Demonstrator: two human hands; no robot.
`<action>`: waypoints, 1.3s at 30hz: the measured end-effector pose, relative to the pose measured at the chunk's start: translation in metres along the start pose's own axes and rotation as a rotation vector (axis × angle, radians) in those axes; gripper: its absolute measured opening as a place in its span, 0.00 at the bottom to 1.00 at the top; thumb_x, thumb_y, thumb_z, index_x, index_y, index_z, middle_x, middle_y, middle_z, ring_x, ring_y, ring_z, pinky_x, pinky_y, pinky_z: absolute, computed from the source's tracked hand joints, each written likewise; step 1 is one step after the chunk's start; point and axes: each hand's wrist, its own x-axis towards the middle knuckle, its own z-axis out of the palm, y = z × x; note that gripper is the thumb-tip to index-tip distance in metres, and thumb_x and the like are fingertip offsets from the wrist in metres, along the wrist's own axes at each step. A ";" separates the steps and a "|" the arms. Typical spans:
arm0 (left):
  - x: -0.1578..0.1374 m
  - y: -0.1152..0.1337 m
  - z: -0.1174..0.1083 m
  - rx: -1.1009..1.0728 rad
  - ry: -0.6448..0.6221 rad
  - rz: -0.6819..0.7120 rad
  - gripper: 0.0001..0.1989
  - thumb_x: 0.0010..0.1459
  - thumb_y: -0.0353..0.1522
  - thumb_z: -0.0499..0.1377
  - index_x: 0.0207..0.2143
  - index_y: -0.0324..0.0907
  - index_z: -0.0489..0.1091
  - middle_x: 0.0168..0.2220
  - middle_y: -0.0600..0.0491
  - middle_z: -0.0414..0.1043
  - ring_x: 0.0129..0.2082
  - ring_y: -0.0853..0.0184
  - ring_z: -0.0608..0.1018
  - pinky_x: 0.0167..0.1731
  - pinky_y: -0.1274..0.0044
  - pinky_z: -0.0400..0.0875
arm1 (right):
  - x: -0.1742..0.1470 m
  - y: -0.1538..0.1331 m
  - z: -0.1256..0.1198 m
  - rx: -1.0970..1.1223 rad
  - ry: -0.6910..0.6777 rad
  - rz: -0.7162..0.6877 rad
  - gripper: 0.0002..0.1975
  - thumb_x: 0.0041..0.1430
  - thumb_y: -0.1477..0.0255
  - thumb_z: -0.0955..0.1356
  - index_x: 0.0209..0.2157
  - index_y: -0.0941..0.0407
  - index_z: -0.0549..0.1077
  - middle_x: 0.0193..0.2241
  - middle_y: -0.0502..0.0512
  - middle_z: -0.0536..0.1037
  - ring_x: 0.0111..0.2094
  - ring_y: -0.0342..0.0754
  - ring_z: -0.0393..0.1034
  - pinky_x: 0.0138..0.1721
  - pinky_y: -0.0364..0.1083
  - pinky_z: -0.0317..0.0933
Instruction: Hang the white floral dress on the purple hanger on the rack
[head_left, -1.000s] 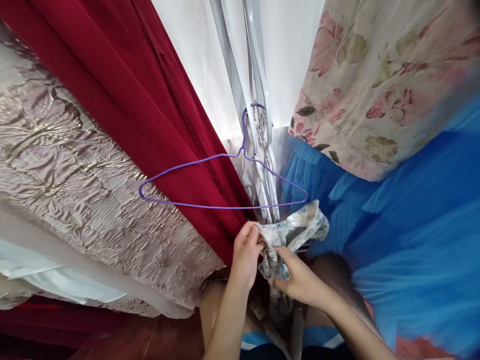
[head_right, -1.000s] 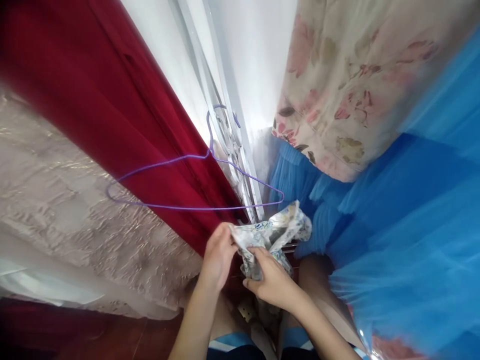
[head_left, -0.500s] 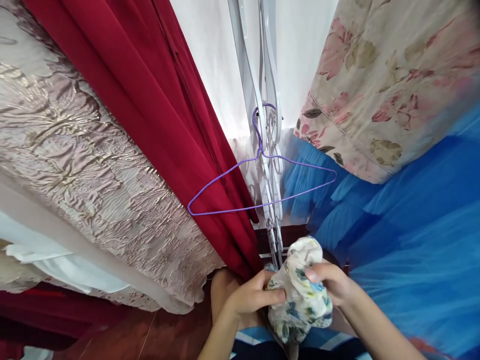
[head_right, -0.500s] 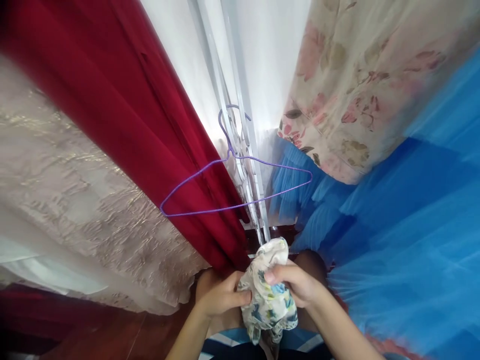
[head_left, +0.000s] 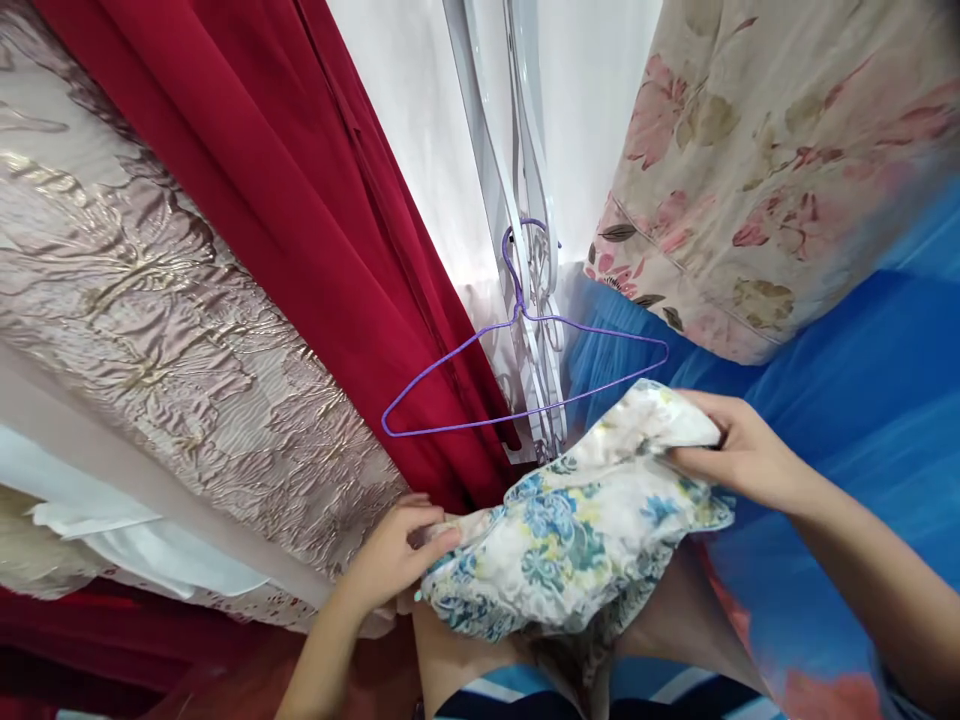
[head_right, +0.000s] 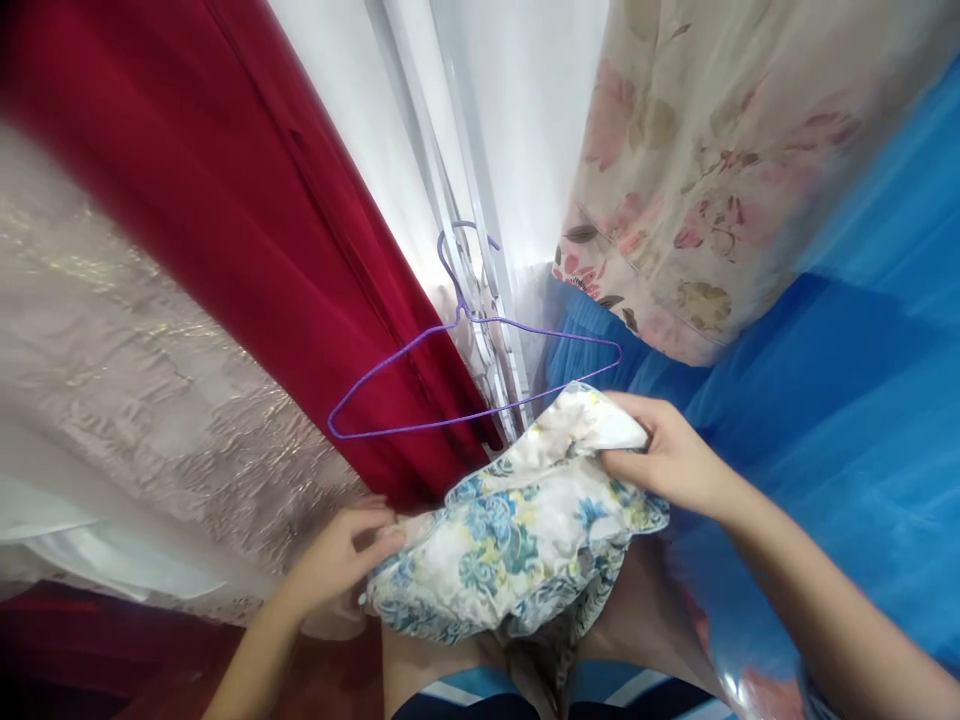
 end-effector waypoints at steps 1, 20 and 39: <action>0.002 0.000 -0.010 0.160 -0.001 0.070 0.14 0.47 0.43 0.68 0.22 0.44 0.73 0.25 0.51 0.73 0.33 0.58 0.75 0.45 0.66 0.71 | 0.007 0.001 -0.001 -0.075 0.053 -0.056 0.14 0.51 0.77 0.69 0.42 0.59 0.75 0.32 0.59 0.77 0.29 0.48 0.70 0.28 0.45 0.62; 0.076 0.073 -0.053 0.425 0.320 0.239 0.08 0.65 0.36 0.52 0.42 0.44 0.67 0.53 0.49 0.72 0.50 0.59 0.74 0.48 0.71 0.66 | 0.049 0.032 0.028 -0.327 -0.140 -0.306 0.20 0.57 0.79 0.63 0.49 0.57 0.78 0.43 0.53 0.82 0.41 0.54 0.77 0.41 0.45 0.66; 0.116 0.099 -0.022 0.329 0.410 0.279 0.14 0.61 0.29 0.52 0.38 0.41 0.78 0.34 0.56 0.79 0.34 0.68 0.78 0.36 0.80 0.68 | 0.038 0.039 0.003 -0.362 0.365 -0.535 0.18 0.56 0.79 0.67 0.48 0.55 0.79 0.42 0.55 0.81 0.42 0.51 0.76 0.45 0.47 0.67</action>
